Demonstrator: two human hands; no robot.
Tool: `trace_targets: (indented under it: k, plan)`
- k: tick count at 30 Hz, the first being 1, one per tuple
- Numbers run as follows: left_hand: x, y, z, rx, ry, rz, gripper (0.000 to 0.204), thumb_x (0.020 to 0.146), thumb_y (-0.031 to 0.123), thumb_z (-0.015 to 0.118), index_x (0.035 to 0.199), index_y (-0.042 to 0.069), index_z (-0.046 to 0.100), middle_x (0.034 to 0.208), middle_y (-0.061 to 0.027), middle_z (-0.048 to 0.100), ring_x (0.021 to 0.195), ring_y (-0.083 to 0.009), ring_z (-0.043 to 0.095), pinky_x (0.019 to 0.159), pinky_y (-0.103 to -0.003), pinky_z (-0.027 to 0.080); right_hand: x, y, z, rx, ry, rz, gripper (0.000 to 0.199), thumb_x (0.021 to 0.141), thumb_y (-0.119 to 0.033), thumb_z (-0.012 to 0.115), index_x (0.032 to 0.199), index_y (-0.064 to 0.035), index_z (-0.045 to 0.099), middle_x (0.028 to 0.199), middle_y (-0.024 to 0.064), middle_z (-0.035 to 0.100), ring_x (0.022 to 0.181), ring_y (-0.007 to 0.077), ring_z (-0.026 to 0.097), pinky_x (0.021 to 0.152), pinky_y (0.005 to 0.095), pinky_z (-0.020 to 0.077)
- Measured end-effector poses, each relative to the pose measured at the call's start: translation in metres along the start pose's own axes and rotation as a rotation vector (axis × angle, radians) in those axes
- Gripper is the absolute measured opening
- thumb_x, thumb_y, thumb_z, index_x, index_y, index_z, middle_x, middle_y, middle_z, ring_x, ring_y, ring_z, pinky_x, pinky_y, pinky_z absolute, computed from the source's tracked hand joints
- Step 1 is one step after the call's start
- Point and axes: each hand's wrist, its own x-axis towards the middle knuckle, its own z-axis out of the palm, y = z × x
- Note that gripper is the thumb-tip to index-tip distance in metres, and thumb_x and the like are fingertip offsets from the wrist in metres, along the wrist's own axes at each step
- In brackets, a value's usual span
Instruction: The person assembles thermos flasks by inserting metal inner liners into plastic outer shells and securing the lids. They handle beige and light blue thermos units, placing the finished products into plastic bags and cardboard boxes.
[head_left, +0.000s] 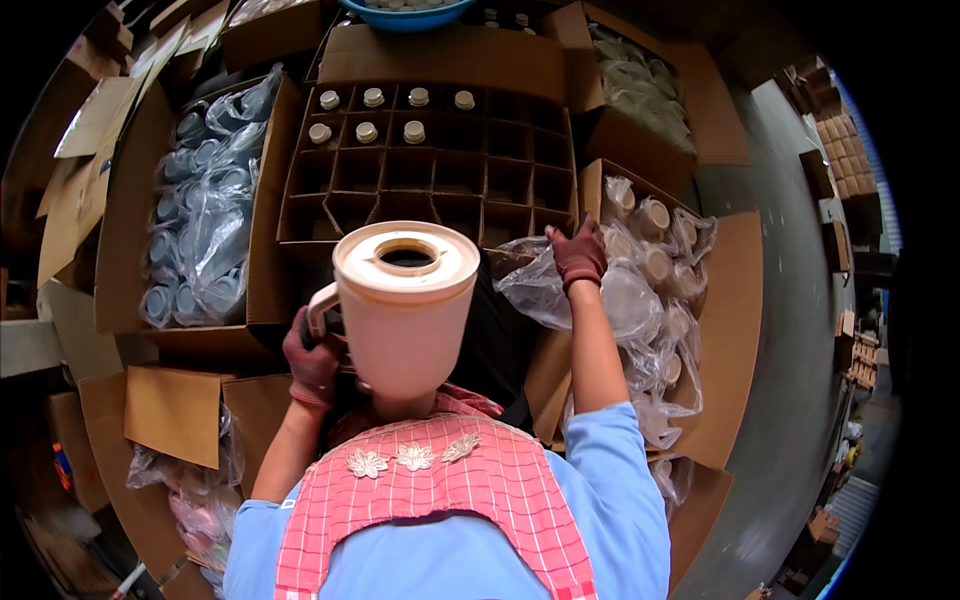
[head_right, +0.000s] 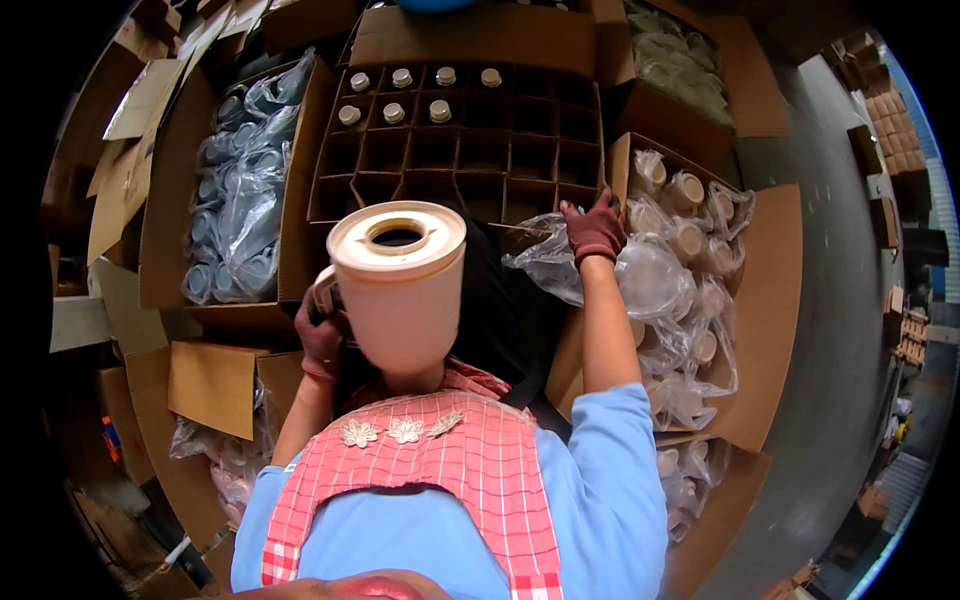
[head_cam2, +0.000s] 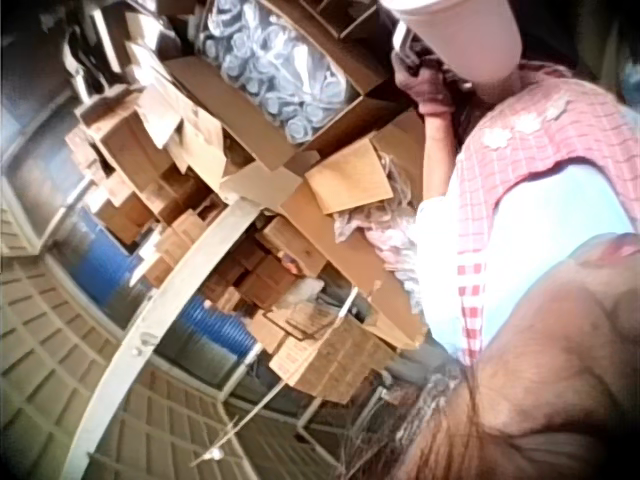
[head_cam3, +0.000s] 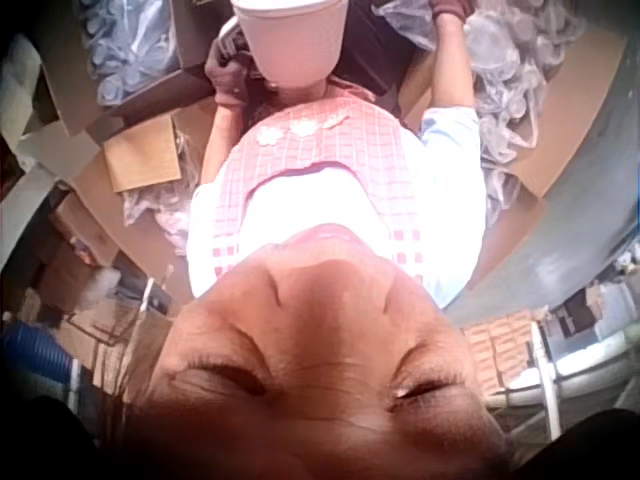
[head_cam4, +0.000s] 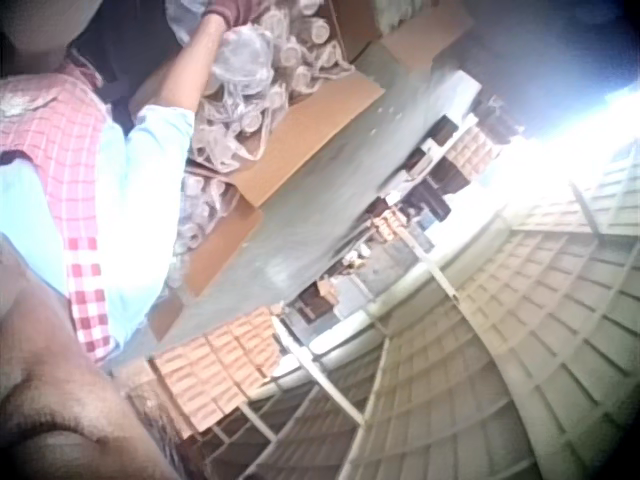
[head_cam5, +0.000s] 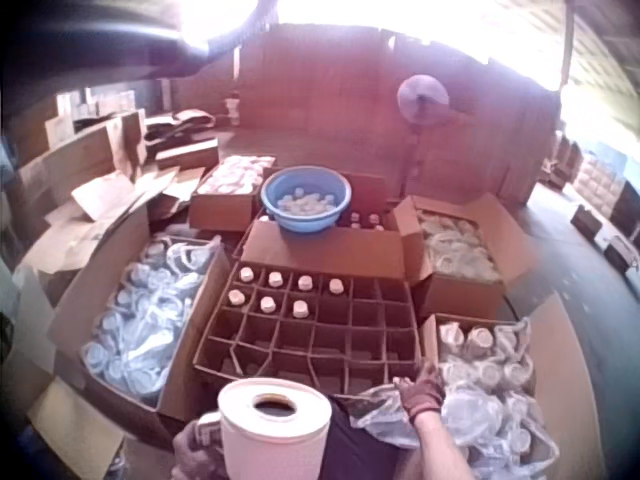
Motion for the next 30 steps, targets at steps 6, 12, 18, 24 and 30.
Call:
trace_targets:
  k: [6,12,18,24,30]
  plan:
    - [0.010,0.007,-0.019,-0.009,-0.204,-0.092,0.052,0.062,0.002,0.072,0.112,0.002,0.056,0.094,-0.0026,0.063,0.084,-0.0106,0.058,0.077,-0.026,0.048,0.019,0.014,0.099,0.315,-0.288,-0.073,0.028,0.077,-0.022,0.065,0.100,-0.0063,0.067,0.094,0.0159,0.068,0.088,0.0276,0.065,0.075,0.0362,0.0508]
    - [0.099,0.050,-0.034,-0.461,-0.252,-0.200,0.089,0.057,0.035,0.079,0.131,0.004,0.044,0.130,-0.0134,0.048,0.121,-0.0211,0.046,0.100,-0.032,0.038,0.002,-0.101,0.027,1.614,-0.689,-0.331,0.042,0.081,-0.010,0.064,0.121,-0.0011,0.055,0.079,-0.0018,0.056,0.066,0.0071,0.053,0.062,0.0199,0.0443]
    - [0.166,-0.029,0.013,0.565,-0.154,0.175,0.093,0.063,0.022,0.078,0.141,0.013,0.029,0.143,-0.0183,0.032,0.129,-0.0327,0.036,0.105,-0.035,0.033,-0.031,-0.153,-0.021,2.022,-0.995,-0.125,0.049,0.084,-0.018,0.065,0.125,0.0016,0.048,0.103,0.0074,0.061,0.091,0.0159,0.059,0.080,0.0271,0.0488]
    - [0.168,-0.041,-0.002,-0.149,-0.022,-0.225,0.011,0.077,0.008,0.063,0.085,0.003,0.067,0.084,-0.0052,0.066,0.068,-0.0116,0.060,0.067,-0.025,0.050,-0.027,-0.135,-0.006,1.928,-1.063,-0.076,0.045,0.085,-0.014,0.061,0.125,0.0007,0.046,0.101,0.0091,0.061,0.092,0.0189,0.060,0.081,0.0305,0.0503]
    - [0.102,0.060,-0.045,-0.287,-0.193,0.281,0.010,0.077,0.001,0.052,0.080,-0.005,0.059,0.092,-0.0137,0.063,0.083,-0.0191,0.059,0.076,-0.027,0.047,-0.059,-0.090,-0.054,2.001,-0.969,-0.364,0.050,0.072,-0.020,0.073,0.114,0.0004,0.053,0.091,0.0136,0.064,0.079,0.0211,0.063,0.070,0.0319,0.0528]
